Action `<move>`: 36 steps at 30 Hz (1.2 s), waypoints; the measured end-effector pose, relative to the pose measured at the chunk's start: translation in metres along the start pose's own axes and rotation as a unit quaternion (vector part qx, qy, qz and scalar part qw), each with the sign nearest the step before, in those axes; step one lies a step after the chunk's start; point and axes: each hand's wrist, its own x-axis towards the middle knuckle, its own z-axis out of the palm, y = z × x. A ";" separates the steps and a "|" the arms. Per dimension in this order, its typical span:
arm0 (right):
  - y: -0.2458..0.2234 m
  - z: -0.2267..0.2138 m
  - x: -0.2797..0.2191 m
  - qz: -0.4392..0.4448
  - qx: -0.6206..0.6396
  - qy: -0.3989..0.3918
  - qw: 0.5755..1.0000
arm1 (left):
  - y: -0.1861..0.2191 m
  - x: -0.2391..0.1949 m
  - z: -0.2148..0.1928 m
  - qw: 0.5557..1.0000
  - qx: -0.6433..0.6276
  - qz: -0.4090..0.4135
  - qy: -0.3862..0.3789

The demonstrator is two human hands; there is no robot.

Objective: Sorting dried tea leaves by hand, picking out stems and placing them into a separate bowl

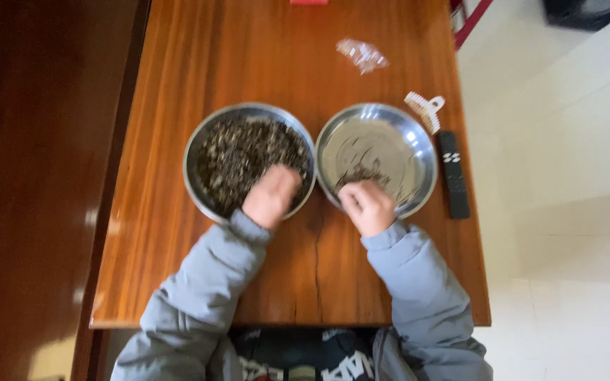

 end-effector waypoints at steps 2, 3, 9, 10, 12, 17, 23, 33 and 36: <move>0.000 -0.009 0.008 0.015 -0.019 -0.001 1.000 | -0.024 0.003 -0.019 0.999 0.039 -0.013 0.005; 0.007 -0.010 0.004 0.015 -0.029 0.012 0.999 | -0.036 -0.005 -0.015 0.997 0.058 -0.057 0.006; 0.040 -0.006 -0.009 0.029 -0.009 0.017 0.999 | -0.046 -0.003 -0.049 0.972 0.112 -0.188 -0.087; 0.038 -0.007 -0.008 0.034 -0.007 0.014 0.999 | -0.046 -0.003 -0.050 0.964 0.129 -0.201 -0.114; 0.040 -0.003 -0.011 0.035 -0.005 0.011 0.999 | -0.049 -0.005 -0.049 0.961 0.142 -0.206 -0.116; 0.029 -0.006 -0.005 0.035 0.010 0.006 0.999 | -0.054 -0.004 -0.049 0.954 0.176 -0.208 -0.129; 0.021 -0.008 0.000 0.018 0.018 -0.007 1.000 | -0.046 -0.006 -0.044 0.940 0.086 -0.211 -0.253; 0.026 -0.006 -0.004 -0.003 0.030 -0.015 0.999 | -0.055 -0.015 -0.027 0.947 0.072 -0.203 -0.239; 0.027 -0.005 -0.007 -0.001 0.028 -0.017 0.999 | -0.060 -0.007 -0.053 0.958 0.057 -0.221 -0.176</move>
